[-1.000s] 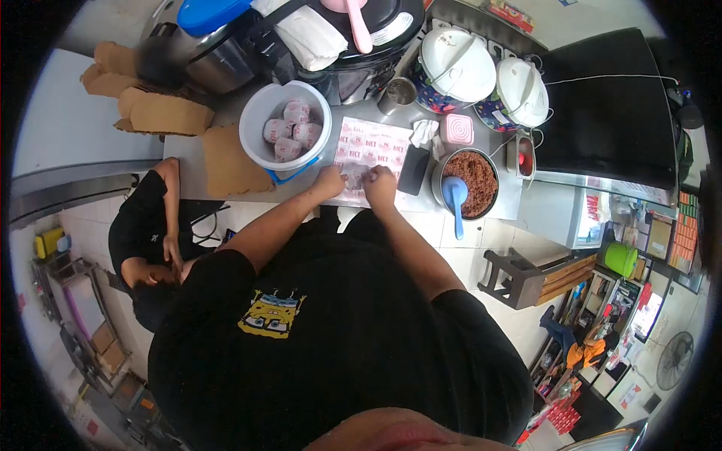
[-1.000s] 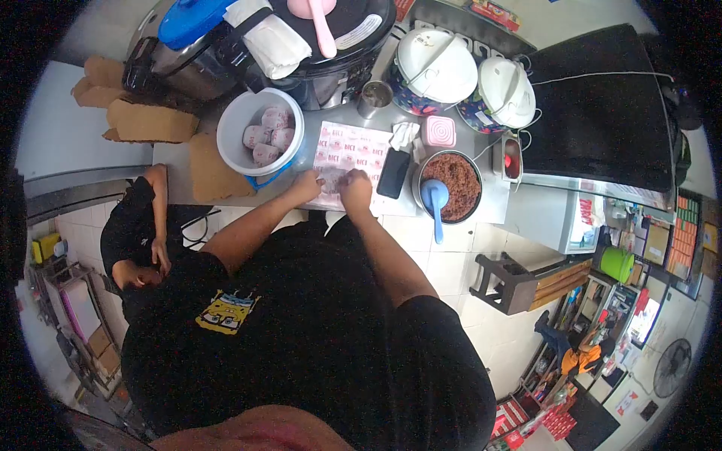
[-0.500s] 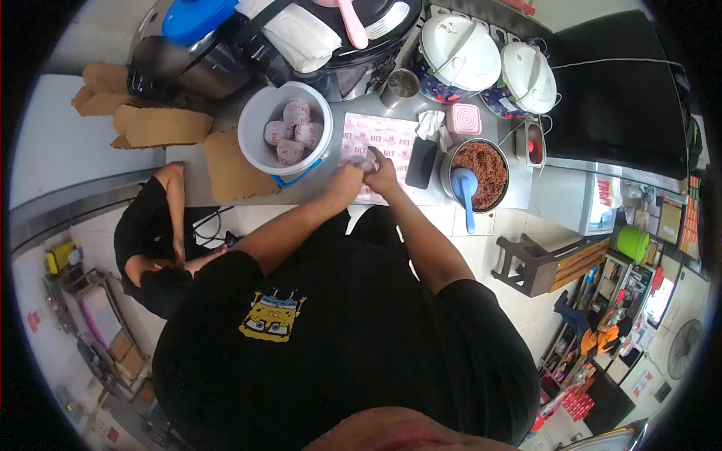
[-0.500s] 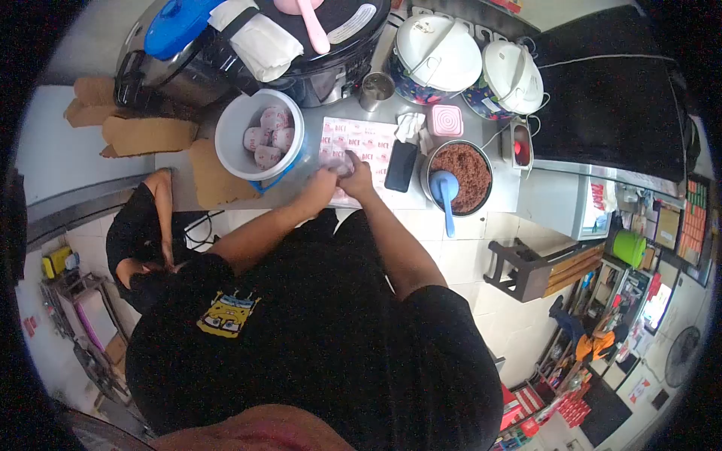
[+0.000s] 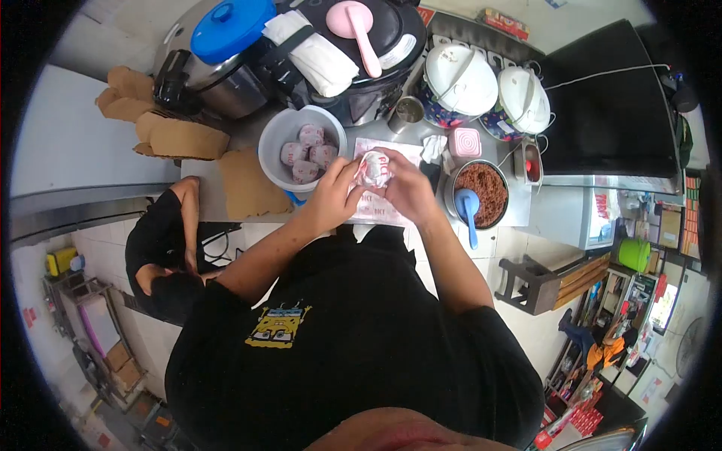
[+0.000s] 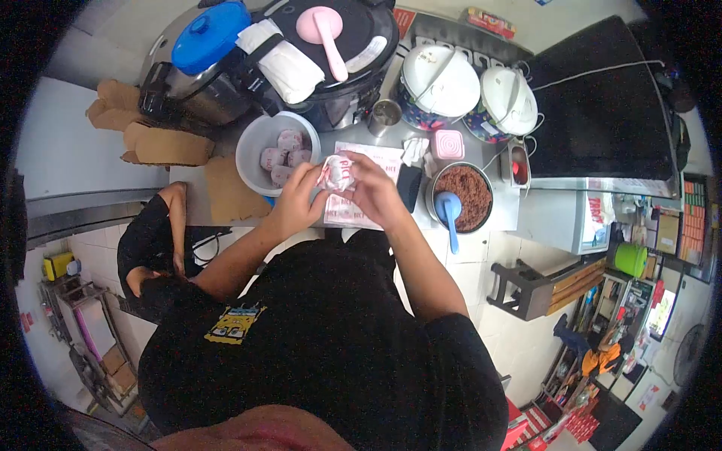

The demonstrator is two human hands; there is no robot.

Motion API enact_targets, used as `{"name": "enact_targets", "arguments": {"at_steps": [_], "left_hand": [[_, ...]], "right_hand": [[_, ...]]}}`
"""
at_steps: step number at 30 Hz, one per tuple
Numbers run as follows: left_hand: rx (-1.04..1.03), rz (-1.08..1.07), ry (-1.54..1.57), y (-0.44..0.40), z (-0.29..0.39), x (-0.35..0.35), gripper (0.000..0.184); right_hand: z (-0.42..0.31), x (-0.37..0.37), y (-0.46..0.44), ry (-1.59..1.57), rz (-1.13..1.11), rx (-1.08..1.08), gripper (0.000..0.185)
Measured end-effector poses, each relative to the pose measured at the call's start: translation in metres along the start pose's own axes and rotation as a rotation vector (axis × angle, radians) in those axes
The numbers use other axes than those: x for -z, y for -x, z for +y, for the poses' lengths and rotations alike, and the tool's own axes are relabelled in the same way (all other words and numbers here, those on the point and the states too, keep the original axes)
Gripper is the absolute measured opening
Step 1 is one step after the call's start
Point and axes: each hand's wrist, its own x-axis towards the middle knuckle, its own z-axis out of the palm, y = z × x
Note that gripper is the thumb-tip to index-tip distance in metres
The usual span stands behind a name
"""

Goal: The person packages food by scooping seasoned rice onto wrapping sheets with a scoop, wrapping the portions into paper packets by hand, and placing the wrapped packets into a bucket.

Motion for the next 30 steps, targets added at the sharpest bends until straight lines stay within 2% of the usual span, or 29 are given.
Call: {"name": "enact_targets", "arguments": {"at_steps": [2,4,6,7,8,9,10,11,12,14,16,19,22,23,24,26,27,30], "left_hand": [[0.057,-0.061,0.134,0.008,0.006,0.011,0.045],[0.061,-0.05,0.175,0.019,0.012,0.011,0.042],[0.057,-0.03,-0.081,0.033,0.012,0.01,0.044],[0.167,-0.007,-0.154,0.039,0.018,0.011,0.048],[0.188,0.016,-0.155,0.036,0.025,0.018,0.048],[0.137,-0.004,-0.145,0.031,0.034,0.026,0.051],[0.085,-0.024,-0.136,0.028,0.037,0.03,0.053],[-0.066,-0.074,-0.176,0.027,0.032,0.03,0.054],[-0.049,-0.056,-0.175,0.03,0.025,0.028,0.054],[-0.072,-0.322,-0.086,0.036,0.007,0.025,0.056],[-0.112,-0.216,-0.119,0.038,-0.006,0.033,0.056],[-0.068,-0.229,0.028,0.042,-0.021,0.042,0.059],[-0.002,0.068,-0.091,0.047,-0.024,0.052,0.071],[0.107,0.174,-0.185,0.05,-0.022,0.053,0.073],[0.118,0.196,-0.188,0.053,-0.022,0.055,0.073],[0.346,0.395,-0.358,0.066,-0.025,0.061,0.068],[0.431,0.362,-0.314,0.076,-0.028,0.063,0.058],[0.456,0.309,-0.321,0.105,-0.033,0.071,0.05]], "right_hand": [[0.019,-0.002,0.004,-0.029,-0.187,0.012,0.068],[0.04,0.004,0.009,-0.158,-0.255,-0.01,0.067],[0.058,0.009,0.013,-0.202,-0.08,-0.024,0.062],[0.066,0.012,0.013,-0.187,-0.089,-0.049,0.062],[0.075,0.016,0.014,-0.086,0.028,-0.091,0.059],[0.08,0.014,0.016,0.017,0.144,-0.13,0.056],[0.082,0.012,0.018,0.034,0.137,-0.152,0.056],[0.084,0.006,0.022,0.128,0.109,-0.189,0.054],[0.085,0.002,0.026,0.222,0.081,-0.225,0.051],[0.08,0.002,0.023,0.212,0.12,-0.304,0.047],[0.063,-0.017,0.014,0.025,0.027,-0.397,0.044],[0.063,-0.03,-0.004,0.175,0.011,-0.419,0.042],[0.066,-0.044,-0.031,0.343,0.043,-0.418,0.041],[0.066,-0.05,-0.044,0.453,0.06,-0.337,0.041],[0.067,-0.055,-0.058,0.562,0.073,-0.253,0.04],[0.078,-0.057,-0.095,0.58,0.075,-0.118,0.041],[0.082,-0.055,-0.115,0.619,0.098,-0.132,0.042],[0.109,-0.04,-0.177,0.721,0.175,-0.19,0.042]]}}
